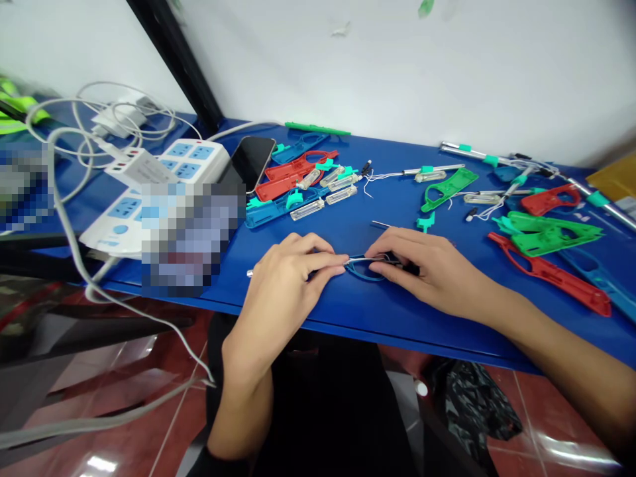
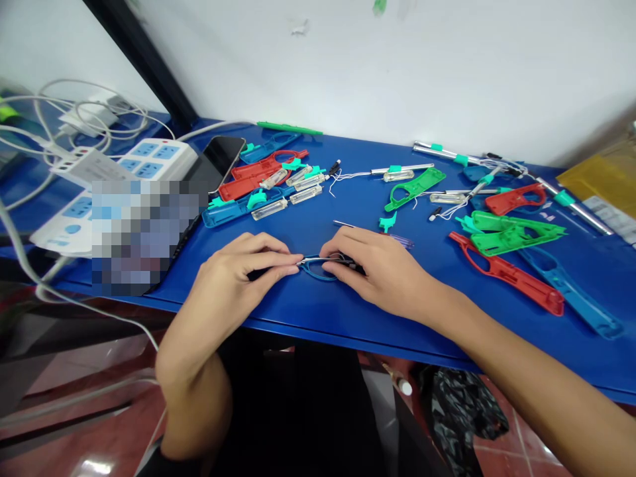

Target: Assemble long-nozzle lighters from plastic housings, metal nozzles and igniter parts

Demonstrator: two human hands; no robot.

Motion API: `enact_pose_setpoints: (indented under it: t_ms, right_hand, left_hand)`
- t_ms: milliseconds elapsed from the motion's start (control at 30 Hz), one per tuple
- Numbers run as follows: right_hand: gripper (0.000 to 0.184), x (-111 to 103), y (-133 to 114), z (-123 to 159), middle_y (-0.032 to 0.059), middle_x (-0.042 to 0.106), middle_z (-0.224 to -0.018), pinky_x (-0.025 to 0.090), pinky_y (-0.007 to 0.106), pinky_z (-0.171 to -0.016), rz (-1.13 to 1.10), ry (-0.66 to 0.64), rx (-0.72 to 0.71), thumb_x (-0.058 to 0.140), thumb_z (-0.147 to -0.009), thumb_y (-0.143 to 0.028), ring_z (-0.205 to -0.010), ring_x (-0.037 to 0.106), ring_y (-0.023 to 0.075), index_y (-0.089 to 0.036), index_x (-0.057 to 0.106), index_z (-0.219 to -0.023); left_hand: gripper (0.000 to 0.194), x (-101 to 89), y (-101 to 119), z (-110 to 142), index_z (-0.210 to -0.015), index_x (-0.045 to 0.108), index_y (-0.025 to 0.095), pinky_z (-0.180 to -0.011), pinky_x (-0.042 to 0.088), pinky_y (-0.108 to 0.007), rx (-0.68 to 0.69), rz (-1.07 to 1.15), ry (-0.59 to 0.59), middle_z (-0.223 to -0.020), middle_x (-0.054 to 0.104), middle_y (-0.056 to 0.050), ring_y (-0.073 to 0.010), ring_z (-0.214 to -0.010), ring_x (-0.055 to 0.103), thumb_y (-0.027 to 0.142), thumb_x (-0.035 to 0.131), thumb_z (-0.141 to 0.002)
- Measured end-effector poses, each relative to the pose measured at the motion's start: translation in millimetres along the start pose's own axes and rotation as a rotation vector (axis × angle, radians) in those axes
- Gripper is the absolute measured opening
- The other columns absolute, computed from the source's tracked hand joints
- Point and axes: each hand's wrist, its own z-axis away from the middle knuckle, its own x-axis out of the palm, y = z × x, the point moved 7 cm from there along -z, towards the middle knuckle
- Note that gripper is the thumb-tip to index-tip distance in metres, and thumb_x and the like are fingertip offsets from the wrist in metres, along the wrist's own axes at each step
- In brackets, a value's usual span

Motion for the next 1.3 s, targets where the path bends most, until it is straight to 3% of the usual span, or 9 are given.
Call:
enact_pose_setpoints:
  t_ms: [167, 300, 633, 1100, 1300]
  right_hand:
    - [0.014, -0.1, 0.8, -0.9, 0.0071, 0.079, -0.106, 0.059, 0.035, -0.083, 0.005, -0.006, 0.003, 0.061, -0.111, -0.027, -0.093, 0.074, 0.0222, -0.023, 0.074, -0.115]
    - [0.02, 2.5, -1.7, 1.1, 0.0103, 0.08, -0.112, 0.061, 0.038, -0.089, 0.059, 0.004, -0.039, 0.058, -0.113, -0.028, -0.102, 0.076, 0.0248, -0.022, 0.075, -0.12]
    - [0.026, 10.6, -14.5, -1.4, 0.0081, 0.078, -0.1, 0.056, 0.032, -0.075, 0.26, 0.107, -0.116, 0.055, -0.115, -0.033, -0.091, 0.075, 0.0219, -0.021, 0.078, -0.119]
    - [0.018, 7.2, -24.9, -13.4, 0.0056, 0.077, -0.095, 0.053, 0.029, -0.071, 0.122, 0.186, -0.185, 0.06, -0.113, -0.024, -0.081, 0.07, 0.0171, -0.019, 0.076, -0.108]
    - [0.012, -2.4, -27.1, -11.7, 0.0035, 0.075, -0.092, 0.052, 0.028, -0.069, 0.011, 0.252, -0.147, 0.064, -0.111, -0.024, -0.077, 0.068, 0.0159, -0.023, 0.075, -0.113]
  left_hand:
    - [0.018, 4.7, 5.1, -1.0, -0.112, 0.088, 0.034, -0.078, 0.051, -0.034, 0.021, -0.063, 0.002, -0.108, 0.081, 0.0, -0.02, -0.095, 0.07, 0.023, 0.079, -0.101]
    - [0.017, 5.4, 2.3, 0.3, -0.113, 0.087, 0.033, -0.084, 0.054, -0.036, 0.038, -0.018, 0.019, -0.109, 0.08, 0.0, -0.0204, -0.095, 0.07, 0.024, 0.077, -0.102]
    - [0.01, 0.4, -2.0, 2.6, -0.108, 0.086, 0.027, -0.09, 0.056, -0.038, 0.057, 0.141, 0.065, -0.107, 0.082, -0.003, -0.0214, -0.099, 0.072, 0.026, 0.078, -0.103]
    - [0.016, -12.6, 3.8, 5.1, -0.107, 0.086, 0.027, -0.087, 0.056, -0.035, 0.136, 0.219, 0.185, -0.103, 0.08, -0.003, -0.0189, -0.096, 0.071, 0.014, 0.077, -0.101]
    - [0.015, -20.2, 10.9, 9.8, -0.11, 0.085, 0.027, -0.095, 0.057, -0.039, 0.125, 0.144, 0.263, -0.12, 0.081, -0.004, -0.0207, -0.105, 0.072, 0.02, 0.073, -0.106]
